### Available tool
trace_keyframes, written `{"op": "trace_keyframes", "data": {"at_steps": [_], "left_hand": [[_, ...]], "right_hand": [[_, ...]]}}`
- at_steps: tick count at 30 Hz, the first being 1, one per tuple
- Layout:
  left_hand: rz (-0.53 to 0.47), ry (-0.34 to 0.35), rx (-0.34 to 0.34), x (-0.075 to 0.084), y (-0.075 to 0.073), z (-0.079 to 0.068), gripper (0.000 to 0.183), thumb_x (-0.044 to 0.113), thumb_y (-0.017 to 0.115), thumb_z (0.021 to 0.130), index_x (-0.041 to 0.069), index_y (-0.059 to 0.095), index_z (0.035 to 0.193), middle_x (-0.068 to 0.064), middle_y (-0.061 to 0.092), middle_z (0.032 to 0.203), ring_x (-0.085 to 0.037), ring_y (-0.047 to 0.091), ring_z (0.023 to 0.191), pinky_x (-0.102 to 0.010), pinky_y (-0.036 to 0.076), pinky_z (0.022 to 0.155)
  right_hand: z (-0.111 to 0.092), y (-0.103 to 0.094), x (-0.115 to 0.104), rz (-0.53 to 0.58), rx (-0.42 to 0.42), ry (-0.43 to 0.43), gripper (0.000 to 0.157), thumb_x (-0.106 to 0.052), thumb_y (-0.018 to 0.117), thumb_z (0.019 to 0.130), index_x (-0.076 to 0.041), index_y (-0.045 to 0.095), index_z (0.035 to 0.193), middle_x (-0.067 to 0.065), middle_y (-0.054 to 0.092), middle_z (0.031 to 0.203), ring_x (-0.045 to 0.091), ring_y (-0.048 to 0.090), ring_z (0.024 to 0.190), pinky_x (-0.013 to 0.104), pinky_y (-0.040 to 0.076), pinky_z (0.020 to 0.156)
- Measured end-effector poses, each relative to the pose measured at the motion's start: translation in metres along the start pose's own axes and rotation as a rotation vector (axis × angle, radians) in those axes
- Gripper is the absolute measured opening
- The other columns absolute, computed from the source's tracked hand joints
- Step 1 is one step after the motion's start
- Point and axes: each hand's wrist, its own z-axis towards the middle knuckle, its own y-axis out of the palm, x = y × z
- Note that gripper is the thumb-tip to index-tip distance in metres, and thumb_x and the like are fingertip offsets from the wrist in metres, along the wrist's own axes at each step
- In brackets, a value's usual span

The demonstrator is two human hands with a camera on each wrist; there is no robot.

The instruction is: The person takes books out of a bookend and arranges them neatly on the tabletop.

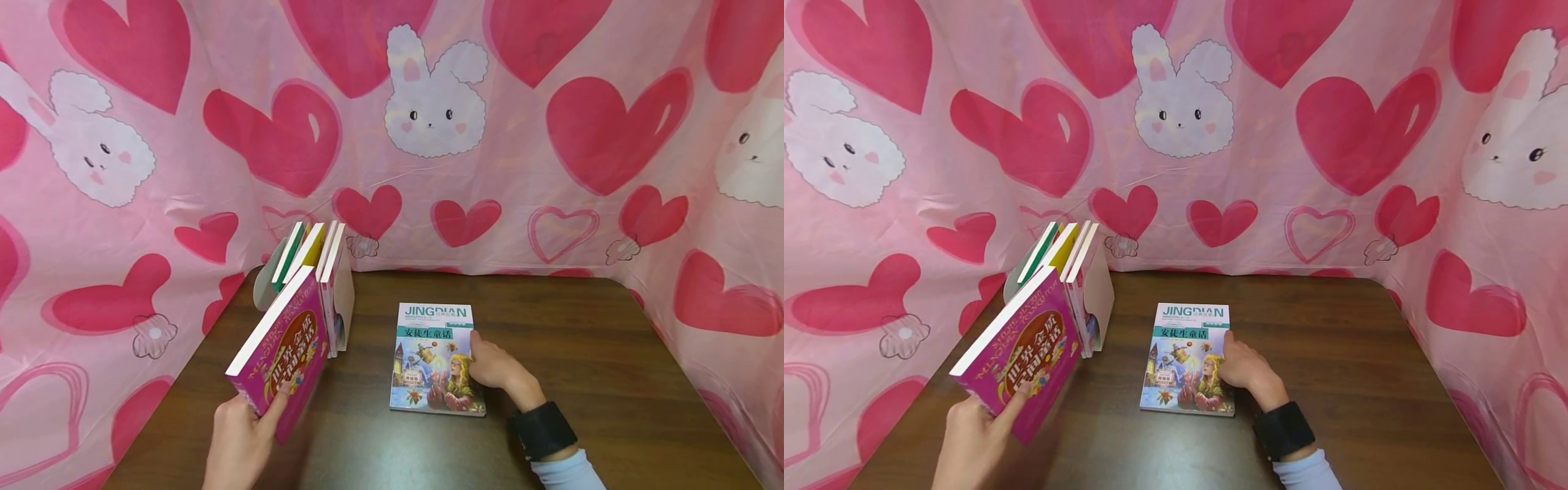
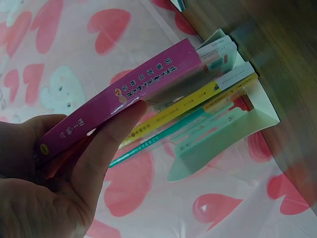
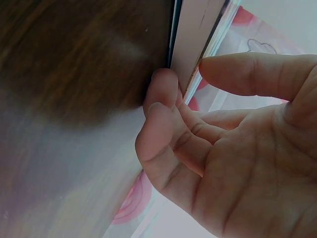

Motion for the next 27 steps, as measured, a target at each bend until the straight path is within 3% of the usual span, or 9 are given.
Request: {"op": "trace_keyframes", "data": {"at_steps": [4, 6, 14, 18, 22, 27], "left_hand": [[-0.012, 0.004, 0.0, 0.002, 0.002, 0.0, 0.025, 0.002, 0.08, 0.092, -0.005, 0.076, 0.116, -0.021, 0.078, 0.104, -0.034, 0.077, 0.091, -0.009, 0.05, 0.076], [-0.017, 0.008, 0.0, 0.003, 0.003, 0.0, 0.024, 0.002, 0.08, 0.092, -0.004, 0.077, 0.115, -0.02, 0.078, 0.103, -0.032, 0.076, 0.09, -0.002, 0.044, 0.076], [-0.022, 0.025, -0.012, 0.005, 0.008, 0.0, 0.025, 0.002, 0.081, 0.092, -0.003, 0.077, 0.116, -0.017, 0.079, 0.103, -0.029, 0.076, 0.09, -0.007, 0.049, 0.076], [-0.043, 0.007, -0.034, 0.006, 0.009, 0.0, 0.025, 0.004, 0.08, 0.093, -0.003, 0.076, 0.117, -0.018, 0.078, 0.105, -0.029, 0.077, 0.091, -0.027, 0.06, 0.073], [-0.064, -0.012, -0.052, 0.008, 0.011, 0.002, 0.025, 0.004, 0.079, 0.094, -0.003, 0.076, 0.117, -0.019, 0.078, 0.105, -0.031, 0.077, 0.091, -0.045, 0.063, 0.072], [-0.067, 0.005, -0.04, 0.011, 0.016, 0.004, 0.02, 0.004, 0.08, 0.093, -0.002, 0.078, 0.112, -0.014, 0.079, 0.101, -0.024, 0.076, 0.087, -0.028, 0.06, 0.07]], "right_hand": [[0.0, 0.0, 0.0, 0.004, 0.002, -0.001, 0.079, -0.006, 0.062, 0.096, 0.018, 0.02, 0.157, 0.039, 0.031, 0.16, 0.047, 0.042, 0.142, 0.066, 0.027, 0.118], [0.0, 0.0, 0.0, -0.003, 0.005, -0.008, 0.079, -0.006, 0.062, 0.096, 0.019, 0.02, 0.157, 0.04, 0.031, 0.159, 0.048, 0.041, 0.142, 0.066, 0.027, 0.117], [-0.002, -0.001, -0.001, -0.03, 0.014, -0.003, 0.077, -0.008, 0.064, 0.097, 0.018, 0.023, 0.157, 0.04, 0.032, 0.159, 0.052, 0.034, 0.147, 0.067, 0.026, 0.117], [-0.001, -0.001, -0.001, -0.051, 0.025, -0.006, 0.073, -0.009, 0.062, 0.099, 0.018, 0.026, 0.156, 0.04, 0.033, 0.158, 0.052, 0.034, 0.147, 0.067, 0.027, 0.117], [0.0, -0.001, -0.001, -0.082, 0.05, -0.019, 0.066, -0.011, 0.06, 0.102, 0.017, 0.032, 0.154, 0.04, 0.04, 0.153, 0.051, 0.042, 0.141, 0.067, 0.033, 0.114], [0.001, -0.002, -0.002, -0.105, 0.091, -0.03, 0.059, -0.013, 0.062, 0.102, 0.012, 0.042, 0.152, 0.033, 0.053, 0.14, 0.039, 0.057, 0.117, 0.064, 0.045, 0.105]]}}
